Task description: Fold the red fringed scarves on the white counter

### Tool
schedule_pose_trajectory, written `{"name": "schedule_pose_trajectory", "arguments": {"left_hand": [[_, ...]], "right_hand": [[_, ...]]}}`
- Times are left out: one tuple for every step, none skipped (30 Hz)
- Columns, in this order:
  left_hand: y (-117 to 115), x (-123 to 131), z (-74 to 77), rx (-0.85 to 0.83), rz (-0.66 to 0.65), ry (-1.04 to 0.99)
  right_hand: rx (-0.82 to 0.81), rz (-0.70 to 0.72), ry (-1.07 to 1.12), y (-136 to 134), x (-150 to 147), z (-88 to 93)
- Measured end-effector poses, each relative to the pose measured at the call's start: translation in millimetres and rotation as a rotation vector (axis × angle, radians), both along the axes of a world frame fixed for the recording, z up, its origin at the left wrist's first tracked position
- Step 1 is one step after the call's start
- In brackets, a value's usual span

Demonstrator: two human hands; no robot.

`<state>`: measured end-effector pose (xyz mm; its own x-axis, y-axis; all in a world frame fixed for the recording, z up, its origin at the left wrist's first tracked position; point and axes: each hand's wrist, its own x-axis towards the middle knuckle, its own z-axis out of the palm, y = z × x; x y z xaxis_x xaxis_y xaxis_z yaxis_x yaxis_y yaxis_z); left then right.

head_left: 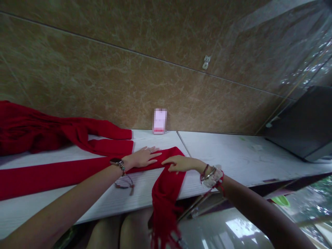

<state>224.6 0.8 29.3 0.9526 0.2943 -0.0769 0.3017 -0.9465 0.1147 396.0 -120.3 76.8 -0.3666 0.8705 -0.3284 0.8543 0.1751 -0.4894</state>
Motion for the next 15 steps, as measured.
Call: {"name": "schedule_pose_trajectory", "arguments": {"left_hand": [[-1, -2, -0.4, 0.0, 0.001, -0.003], [-3, -4, -0.8, -0.003, 0.003, -0.006], [-3, -6, -1.4, -0.008, 0.005, -0.009], [-4, -7, -2.0, -0.012, 0.009, -0.01], [-4, -7, -2.8, -0.017, 0.014, -0.011], [-4, -7, -3.6, -0.022, 0.02, -0.013], [-4, -7, -4.5, -0.026, 0.025, -0.016], [-3, -7, -5.5, -0.028, 0.029, -0.019], [-2, -6, -6.4, -0.028, 0.03, -0.023], [-1, -6, -7.3, -0.027, 0.028, -0.027], [-1, -7, -8.1, -0.025, 0.021, -0.03], [0, -8, -8.8, -0.022, 0.014, -0.033], [0, -9, -9.4, -0.018, 0.005, -0.038], [0, -11, -9.8, -0.013, -0.004, -0.043], [0, -13, -10.1, -0.008, -0.014, -0.048]], "right_hand": [[0.101, 0.064, -0.064, 0, 4, -3.3], [0.186, 0.123, -0.119, 0, 8, -6.3], [0.244, 0.17, -0.162, 0, 12, -8.8], [0.275, 0.201, -0.19, 0, 15, -10.6], [0.288, 0.218, -0.205, 0, 18, -11.4], [0.296, 0.23, -0.211, -1, 21, -11.1], [0.305, 0.24, -0.208, -1, 25, -9.5], [0.316, 0.247, -0.195, -1, 32, -6.7], [0.331, 0.251, -0.175, -1, 41, -2.9], [0.351, 0.243, -0.15, -2, 54, 1.6], [0.379, 0.223, -0.132, -3, 69, 6.4], [0.413, 0.184, -0.14, -4, 86, 11.0], [0.446, 0.12, -0.177, -5, 105, 15.2], [0.458, 0.045, -0.249, -6, 124, 18.5], [0.432, -0.025, -0.342, -8, 141, 20.8]]}}
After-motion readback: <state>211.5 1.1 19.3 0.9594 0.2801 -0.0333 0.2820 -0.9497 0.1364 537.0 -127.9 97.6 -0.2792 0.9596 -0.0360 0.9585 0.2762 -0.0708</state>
